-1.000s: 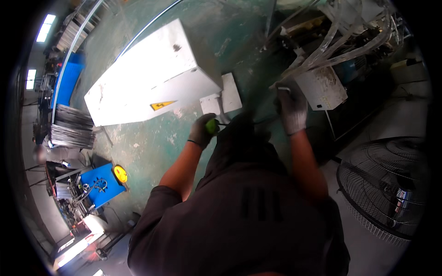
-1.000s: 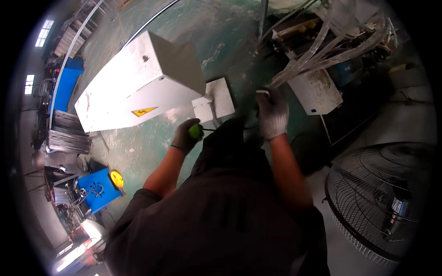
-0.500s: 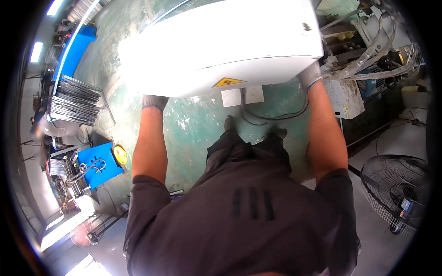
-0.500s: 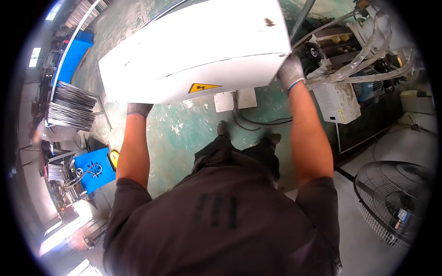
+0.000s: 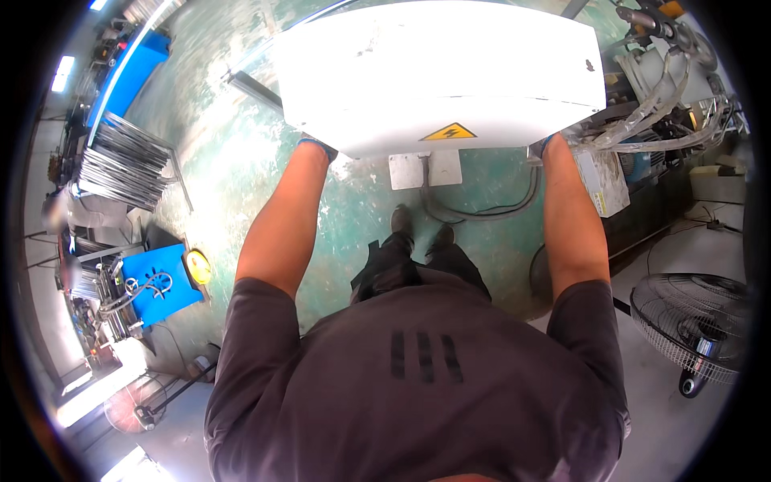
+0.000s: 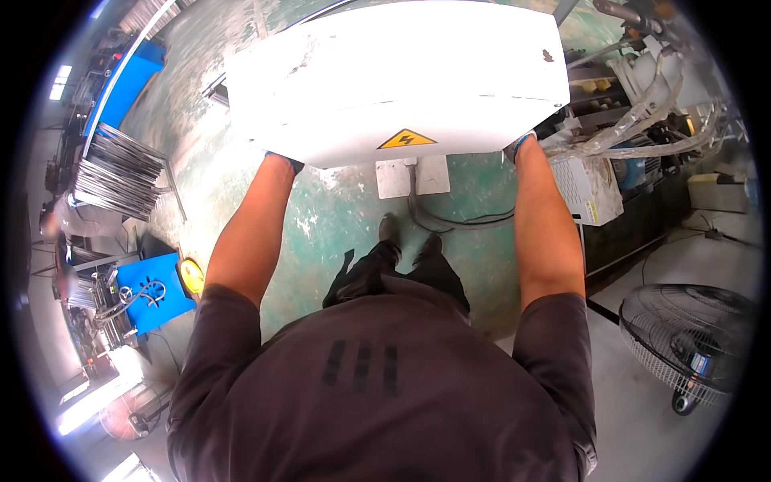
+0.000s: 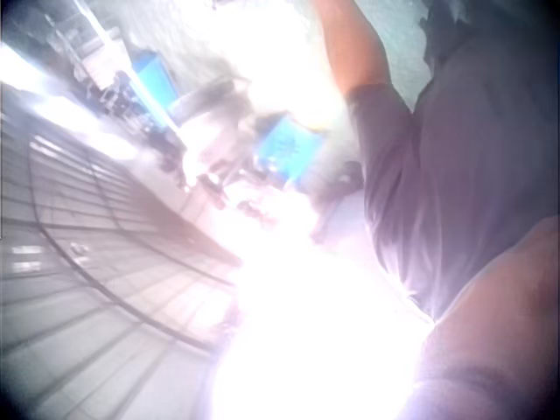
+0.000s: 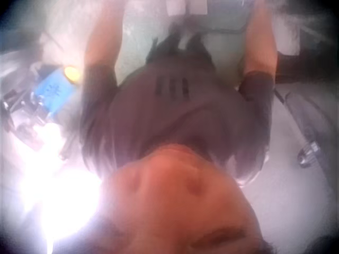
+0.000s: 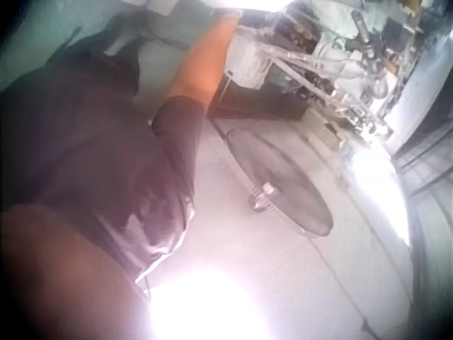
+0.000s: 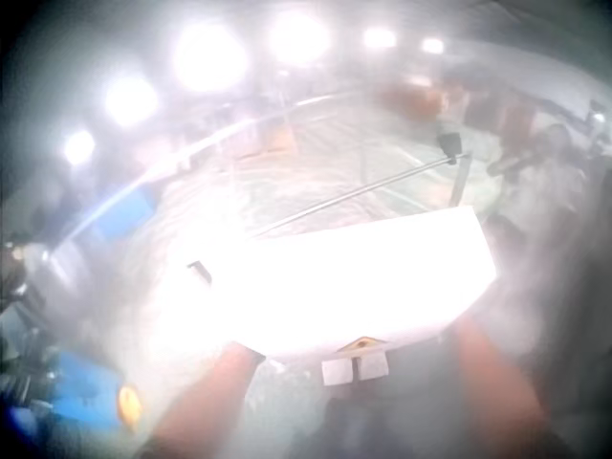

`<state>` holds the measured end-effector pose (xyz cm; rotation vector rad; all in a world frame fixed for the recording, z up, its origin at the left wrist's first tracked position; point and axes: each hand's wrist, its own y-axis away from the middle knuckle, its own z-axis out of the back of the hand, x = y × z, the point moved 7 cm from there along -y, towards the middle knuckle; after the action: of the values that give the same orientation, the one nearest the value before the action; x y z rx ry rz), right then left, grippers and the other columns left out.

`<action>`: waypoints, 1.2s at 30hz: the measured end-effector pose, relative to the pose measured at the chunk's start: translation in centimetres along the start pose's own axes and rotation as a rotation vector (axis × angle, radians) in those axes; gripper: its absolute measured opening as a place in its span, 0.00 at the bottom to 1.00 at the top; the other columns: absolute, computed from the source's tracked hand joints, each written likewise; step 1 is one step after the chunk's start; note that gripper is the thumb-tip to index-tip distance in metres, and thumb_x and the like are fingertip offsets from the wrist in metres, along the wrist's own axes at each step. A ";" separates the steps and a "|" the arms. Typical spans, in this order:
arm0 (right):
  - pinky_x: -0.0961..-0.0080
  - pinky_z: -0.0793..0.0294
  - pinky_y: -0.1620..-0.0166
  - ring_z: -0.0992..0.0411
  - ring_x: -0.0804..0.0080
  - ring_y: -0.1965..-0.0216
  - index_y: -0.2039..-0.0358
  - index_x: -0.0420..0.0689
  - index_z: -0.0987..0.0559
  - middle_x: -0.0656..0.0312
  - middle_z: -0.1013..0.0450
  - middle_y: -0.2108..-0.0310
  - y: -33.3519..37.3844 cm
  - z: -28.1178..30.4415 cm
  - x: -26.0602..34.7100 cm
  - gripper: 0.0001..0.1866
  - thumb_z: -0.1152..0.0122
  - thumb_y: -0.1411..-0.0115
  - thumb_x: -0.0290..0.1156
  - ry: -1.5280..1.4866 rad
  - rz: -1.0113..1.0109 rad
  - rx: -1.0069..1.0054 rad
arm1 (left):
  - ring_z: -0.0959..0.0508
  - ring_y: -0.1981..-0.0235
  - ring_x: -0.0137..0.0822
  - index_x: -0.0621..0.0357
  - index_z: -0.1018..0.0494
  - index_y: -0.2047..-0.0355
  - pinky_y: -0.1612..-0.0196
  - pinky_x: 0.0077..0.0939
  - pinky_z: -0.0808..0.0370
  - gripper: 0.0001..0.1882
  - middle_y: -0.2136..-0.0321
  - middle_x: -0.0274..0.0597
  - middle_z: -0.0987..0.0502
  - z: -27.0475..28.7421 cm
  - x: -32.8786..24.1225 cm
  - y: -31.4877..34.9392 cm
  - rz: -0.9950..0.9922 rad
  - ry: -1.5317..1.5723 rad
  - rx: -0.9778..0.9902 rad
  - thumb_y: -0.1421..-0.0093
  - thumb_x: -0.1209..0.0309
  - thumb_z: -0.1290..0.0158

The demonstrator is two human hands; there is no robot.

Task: The person measures a long metal pipe clamped in a machine using a tape measure. They then move to a different area to measure a flexible corrugated hose, extending the tape measure along its length to determine its size.

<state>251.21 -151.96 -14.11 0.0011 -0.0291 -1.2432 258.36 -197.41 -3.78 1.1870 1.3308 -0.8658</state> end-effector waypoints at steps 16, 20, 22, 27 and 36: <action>0.62 0.19 0.40 0.20 0.60 0.37 0.38 0.49 0.17 0.57 0.20 0.36 0.9 -2.2 2.4 0.20 0.48 0.24 0.36 -0.028 0.073 -0.007 | 0.25 0.41 0.44 0.56 0.30 0.38 0.40 0.42 0.26 0.21 0.42 0.45 0.24 0.2 2.5 1.5 0.032 -0.015 -0.093 0.22 0.56 0.53; 0.62 0.20 0.39 0.20 0.60 0.37 0.38 0.49 0.16 0.57 0.19 0.36 1.8 -2.5 2.5 0.20 0.48 0.24 0.36 -0.018 0.074 -0.007 | 0.24 0.43 0.44 0.56 0.29 0.40 0.41 0.42 0.26 0.20 0.44 0.45 0.24 0.7 3.2 2.3 0.047 -0.013 -0.098 0.23 0.56 0.52; 0.62 0.20 0.39 0.20 0.60 0.37 0.38 0.49 0.16 0.56 0.19 0.36 2.4 -2.7 3.1 0.20 0.48 0.24 0.36 -0.011 0.079 -0.004 | 0.24 0.43 0.44 0.55 0.29 0.41 0.42 0.42 0.26 0.20 0.44 0.44 0.24 1.4 3.7 2.8 0.058 -0.002 -0.108 0.23 0.55 0.52; 0.62 0.20 0.39 0.20 0.60 0.37 0.39 0.49 0.16 0.56 0.19 0.37 3.9 -3.2 5.0 0.19 0.47 0.25 0.36 0.023 0.114 0.004 | 0.24 0.45 0.44 0.54 0.28 0.43 0.44 0.42 0.25 0.19 0.46 0.44 0.23 3.8 5.0 5.3 0.090 0.029 -0.153 0.23 0.55 0.52; 0.62 0.20 0.39 0.20 0.61 0.37 0.40 0.50 0.15 0.55 0.18 0.38 3.0 -4.3 12.3 0.19 0.47 0.25 0.36 0.130 0.240 0.027 | 0.23 0.48 0.44 0.53 0.27 0.46 0.47 0.42 0.25 0.18 0.50 0.42 0.22 13.0 7.2 11.1 0.158 0.078 -0.299 0.25 0.53 0.52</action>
<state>258.09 -162.68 -18.14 0.0993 0.0650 -1.0007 273.01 -206.10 -11.00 1.0804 1.3551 -0.4918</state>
